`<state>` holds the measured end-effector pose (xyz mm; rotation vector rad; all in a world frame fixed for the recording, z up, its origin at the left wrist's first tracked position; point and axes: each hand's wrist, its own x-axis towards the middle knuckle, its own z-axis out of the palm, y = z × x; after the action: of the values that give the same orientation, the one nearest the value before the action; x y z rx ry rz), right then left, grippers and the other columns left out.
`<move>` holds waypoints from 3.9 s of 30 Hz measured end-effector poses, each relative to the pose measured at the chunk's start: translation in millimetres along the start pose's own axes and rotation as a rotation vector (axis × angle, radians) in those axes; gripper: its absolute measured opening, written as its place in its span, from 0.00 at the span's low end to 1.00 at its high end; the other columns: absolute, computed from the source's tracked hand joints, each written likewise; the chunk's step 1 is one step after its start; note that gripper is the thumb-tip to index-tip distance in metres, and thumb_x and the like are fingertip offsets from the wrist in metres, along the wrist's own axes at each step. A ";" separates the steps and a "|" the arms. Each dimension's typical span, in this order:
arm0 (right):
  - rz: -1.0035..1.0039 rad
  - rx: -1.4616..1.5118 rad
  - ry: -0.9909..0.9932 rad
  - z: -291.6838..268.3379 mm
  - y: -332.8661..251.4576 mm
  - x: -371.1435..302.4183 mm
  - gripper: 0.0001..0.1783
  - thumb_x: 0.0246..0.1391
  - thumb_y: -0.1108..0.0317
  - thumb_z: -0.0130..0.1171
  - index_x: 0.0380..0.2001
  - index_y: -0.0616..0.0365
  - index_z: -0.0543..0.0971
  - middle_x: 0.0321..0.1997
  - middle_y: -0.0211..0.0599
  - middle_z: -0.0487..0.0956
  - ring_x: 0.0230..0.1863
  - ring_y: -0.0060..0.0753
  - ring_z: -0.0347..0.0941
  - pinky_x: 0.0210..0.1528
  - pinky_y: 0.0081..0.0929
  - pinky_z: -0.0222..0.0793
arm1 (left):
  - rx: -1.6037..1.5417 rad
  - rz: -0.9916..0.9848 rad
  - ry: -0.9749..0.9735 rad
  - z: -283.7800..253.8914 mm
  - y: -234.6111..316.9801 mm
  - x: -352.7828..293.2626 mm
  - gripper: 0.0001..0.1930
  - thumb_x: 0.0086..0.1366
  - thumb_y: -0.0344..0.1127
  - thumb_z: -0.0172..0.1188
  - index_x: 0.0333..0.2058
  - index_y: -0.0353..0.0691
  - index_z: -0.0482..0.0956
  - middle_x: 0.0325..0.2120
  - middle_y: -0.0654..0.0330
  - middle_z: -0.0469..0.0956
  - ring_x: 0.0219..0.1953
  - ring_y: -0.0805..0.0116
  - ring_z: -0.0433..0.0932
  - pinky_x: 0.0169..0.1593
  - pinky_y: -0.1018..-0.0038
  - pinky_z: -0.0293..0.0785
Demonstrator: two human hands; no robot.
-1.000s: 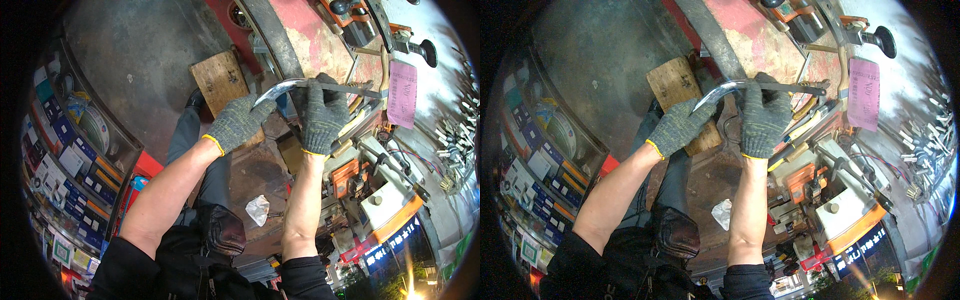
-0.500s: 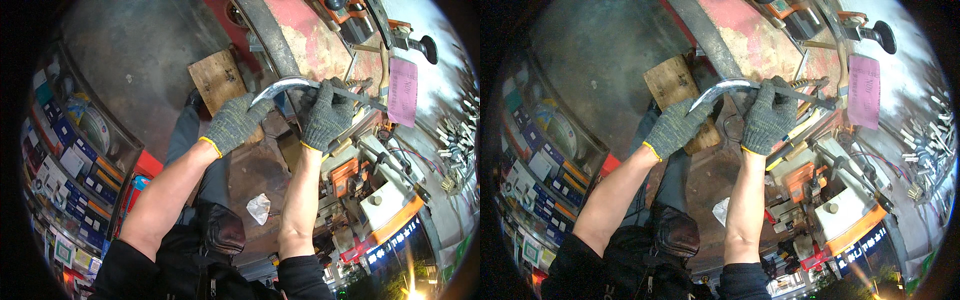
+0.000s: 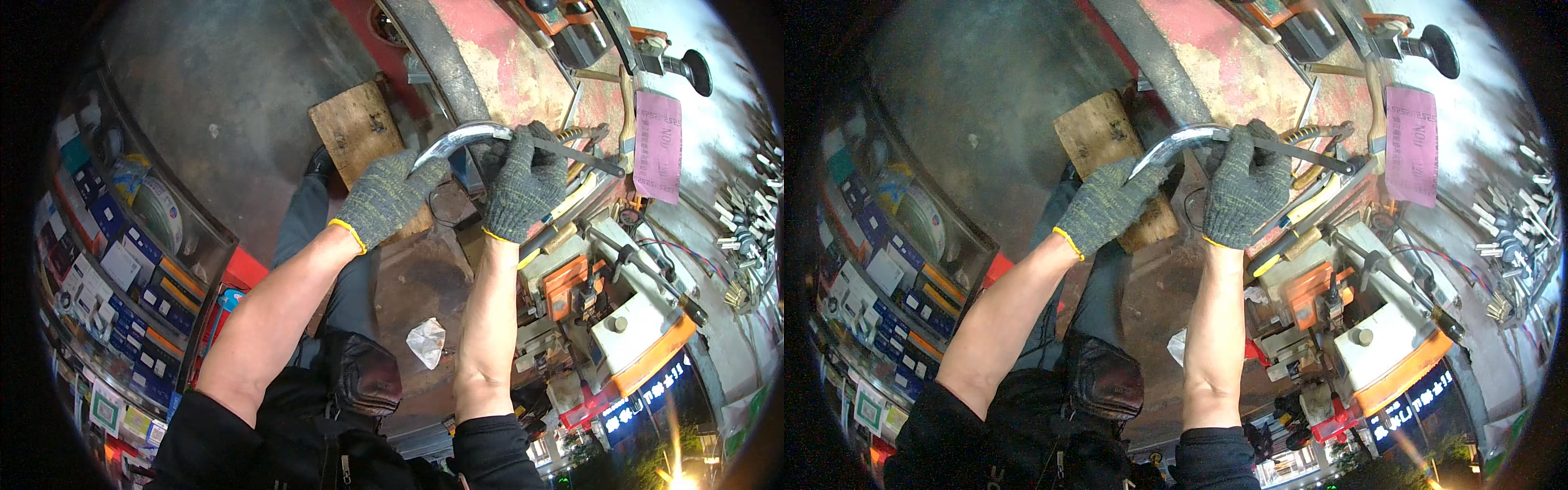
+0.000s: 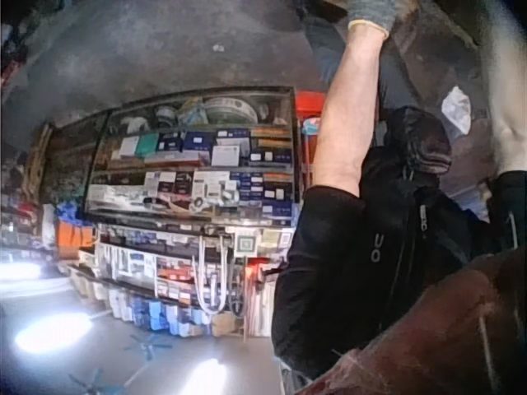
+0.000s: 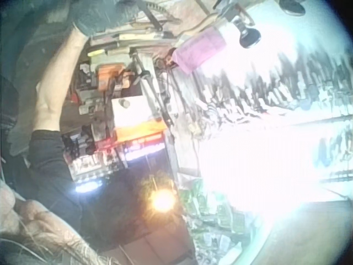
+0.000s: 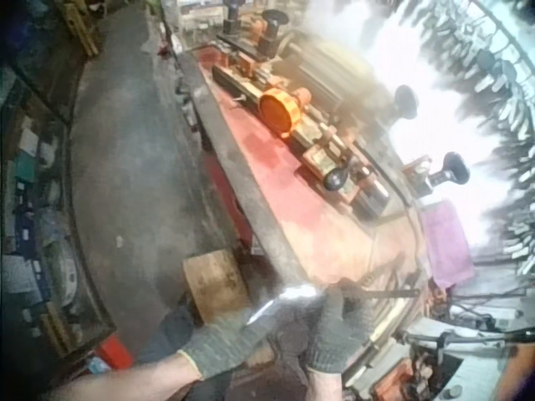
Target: The person bends a curved metal rod into a U-shape using a pipe wrench and a wooden block on a workbench. They repeatedly adjust the rod's curvature, inspect it, and reposition it on the block to refine the bend.
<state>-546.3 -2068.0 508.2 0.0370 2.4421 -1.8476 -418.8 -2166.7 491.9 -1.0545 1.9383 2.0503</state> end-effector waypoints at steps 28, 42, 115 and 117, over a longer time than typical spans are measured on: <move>0.246 -0.005 0.173 -137.8 -49.2 31.5 0.32 0.72 0.42 0.50 0.47 0.68 0.77 0.36 0.41 0.80 0.37 0.34 0.78 0.38 0.30 0.76 | 0.025 -0.127 -0.356 -37.0 66.6 -96.8 0.21 0.74 0.54 0.59 0.36 0.39 0.82 0.18 0.66 0.75 0.17 0.79 0.70 0.20 0.78 0.65; 0.129 0.048 -0.185 -314.0 -39.2 -326.9 0.21 0.67 0.51 0.60 0.53 0.54 0.83 0.50 0.46 0.84 0.54 0.49 0.80 0.59 0.39 0.74 | 0.633 -0.041 -0.869 35.1 42.6 -272.2 0.25 0.71 0.59 0.58 0.38 0.38 0.81 0.19 0.62 0.78 0.18 0.72 0.75 0.21 0.74 0.70; 1.315 0.810 1.322 -1231.2 269.6 -376.3 0.21 0.66 0.56 0.63 0.48 0.67 0.82 0.32 0.40 0.84 0.29 0.31 0.80 0.36 0.32 0.77 | 0.589 -0.852 -0.996 1623.4 -277.2 -325.1 0.24 0.70 0.54 0.61 0.55 0.44 0.74 0.41 0.53 0.80 0.43 0.58 0.79 0.44 0.62 0.79; 1.312 0.824 1.293 -1240.3 273.9 -369.4 0.22 0.66 0.56 0.63 0.50 0.67 0.82 0.32 0.40 0.84 0.29 0.30 0.80 0.36 0.30 0.77 | 0.740 -0.804 -1.004 1584.7 -271.8 -305.8 0.22 0.69 0.53 0.62 0.52 0.45 0.76 0.41 0.55 0.81 0.41 0.58 0.81 0.42 0.65 0.79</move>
<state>-220.0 -790.0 608.9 2.6077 0.7667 -1.8870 -664.7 -556.9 328.5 -0.3555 1.2104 0.9334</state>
